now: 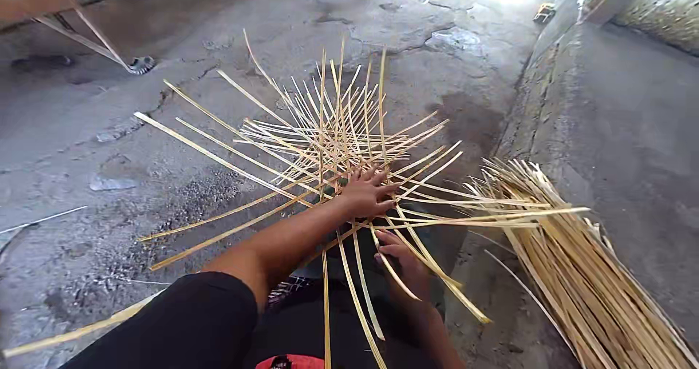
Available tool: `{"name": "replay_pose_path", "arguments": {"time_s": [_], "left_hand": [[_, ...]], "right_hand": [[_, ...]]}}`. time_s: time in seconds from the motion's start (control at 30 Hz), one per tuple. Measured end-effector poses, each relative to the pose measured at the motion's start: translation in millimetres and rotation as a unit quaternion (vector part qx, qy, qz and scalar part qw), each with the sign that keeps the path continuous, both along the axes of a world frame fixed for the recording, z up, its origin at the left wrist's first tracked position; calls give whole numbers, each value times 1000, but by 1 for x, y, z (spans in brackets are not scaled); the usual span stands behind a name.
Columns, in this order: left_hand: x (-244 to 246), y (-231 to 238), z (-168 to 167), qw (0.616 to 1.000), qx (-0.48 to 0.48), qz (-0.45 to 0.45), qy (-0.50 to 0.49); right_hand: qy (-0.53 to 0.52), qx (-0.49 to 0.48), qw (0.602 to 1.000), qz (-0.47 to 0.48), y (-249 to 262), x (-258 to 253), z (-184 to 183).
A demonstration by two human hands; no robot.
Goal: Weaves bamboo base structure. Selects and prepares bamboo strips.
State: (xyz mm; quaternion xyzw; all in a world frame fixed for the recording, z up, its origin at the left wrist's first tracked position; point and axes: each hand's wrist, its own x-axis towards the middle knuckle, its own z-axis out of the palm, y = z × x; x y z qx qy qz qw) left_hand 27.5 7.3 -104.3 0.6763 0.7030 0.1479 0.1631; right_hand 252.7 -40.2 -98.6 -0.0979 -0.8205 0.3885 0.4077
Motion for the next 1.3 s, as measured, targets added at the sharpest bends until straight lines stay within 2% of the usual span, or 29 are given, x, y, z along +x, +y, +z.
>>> {"name": "replay_pose_path", "arguments": {"time_s": [0.1,0.23,0.37,0.47,0.57,0.8,1.3], "left_hand": [[4,12,-6,998,-64,-26,8],[7,17,-17,998,-51,-33,-7],[8,21,-21,998,-61,-24,-4],[11,21,-26,999,-44,-10,-10],[18,20,-29,999,-46,-3,-10],[27,15,-24,998,-56,-9,-9],[25,21,-30,998,-61,-11,13]], "right_hand": [[-17,-40,999,8,7,-18,-3],[-29,-155,988,7,18,-33,-4],[-4,-289,956,49,19,-31,-1],[12,-336,942,8,3,-24,-5],[11,-315,948,-32,-8,-17,-10],[-33,-227,972,-40,-15,-4,-14],[-44,-170,984,-36,-37,23,-19]]}}
